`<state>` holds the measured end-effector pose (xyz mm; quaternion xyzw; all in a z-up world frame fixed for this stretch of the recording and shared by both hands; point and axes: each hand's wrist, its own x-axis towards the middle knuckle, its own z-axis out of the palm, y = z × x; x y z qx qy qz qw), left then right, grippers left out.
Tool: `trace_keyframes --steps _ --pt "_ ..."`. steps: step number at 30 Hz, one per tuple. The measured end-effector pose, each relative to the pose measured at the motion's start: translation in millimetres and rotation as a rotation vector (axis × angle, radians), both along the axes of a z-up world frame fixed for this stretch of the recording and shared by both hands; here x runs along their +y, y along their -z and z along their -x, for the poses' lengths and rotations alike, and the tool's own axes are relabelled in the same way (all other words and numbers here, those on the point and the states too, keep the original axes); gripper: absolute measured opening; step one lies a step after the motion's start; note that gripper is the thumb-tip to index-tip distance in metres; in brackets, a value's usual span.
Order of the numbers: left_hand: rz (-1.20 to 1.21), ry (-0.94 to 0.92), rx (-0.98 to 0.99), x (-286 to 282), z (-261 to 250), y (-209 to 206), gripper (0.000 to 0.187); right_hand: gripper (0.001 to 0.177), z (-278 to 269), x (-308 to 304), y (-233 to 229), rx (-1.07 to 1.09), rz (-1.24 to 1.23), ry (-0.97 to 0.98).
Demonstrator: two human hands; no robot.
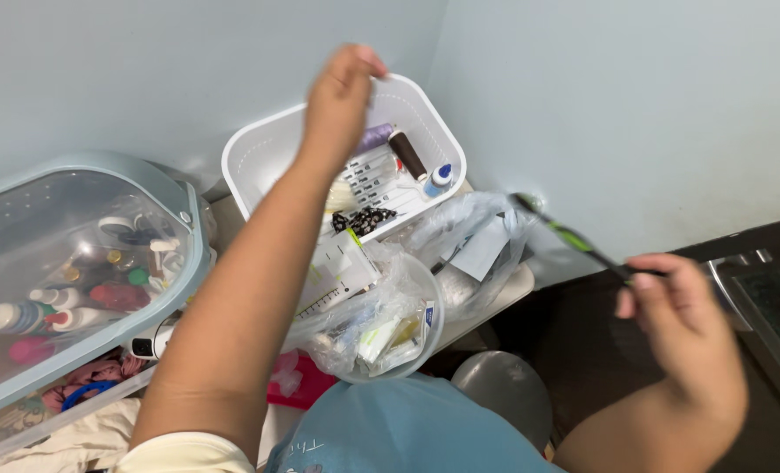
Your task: The person sorts various small items from a white basket into a clear plastic container and a plastic bag. They handle spools of thread, a pink case, a red-capped bottle, a toothbrush, and a beaded hair accessory, placing them into different containers on a small table.
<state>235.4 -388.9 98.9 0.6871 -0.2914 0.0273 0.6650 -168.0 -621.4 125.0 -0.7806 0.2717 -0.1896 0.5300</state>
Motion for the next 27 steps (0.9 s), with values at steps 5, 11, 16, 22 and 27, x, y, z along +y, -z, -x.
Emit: trace_keyframes --steps 5,11,16,22,27 --pt "0.137 -0.2 0.077 21.1 -46.9 20.4 0.032 0.018 17.9 -18.0 9.1 0.332 0.366 0.373" --pt "-0.892 -0.321 0.0 30.6 -46.1 35.0 0.039 0.025 -18.5 -23.0 91.4 0.592 0.332 0.171" --pt "-1.276 -0.297 -0.345 28.8 -25.8 24.3 0.057 0.028 -89.9 18.3 206.7 0.578 0.362 0.214" --pt "-1.172 -0.396 -0.508 79.5 11.3 -43.8 0.053 0.039 -150.0 35.8 215.7 0.674 0.525 -0.183" --pt "-0.801 -0.532 -0.578 155.7 68.5 -70.2 0.032 0.026 -249.9 49.0 159.6 -0.019 0.578 -0.378"
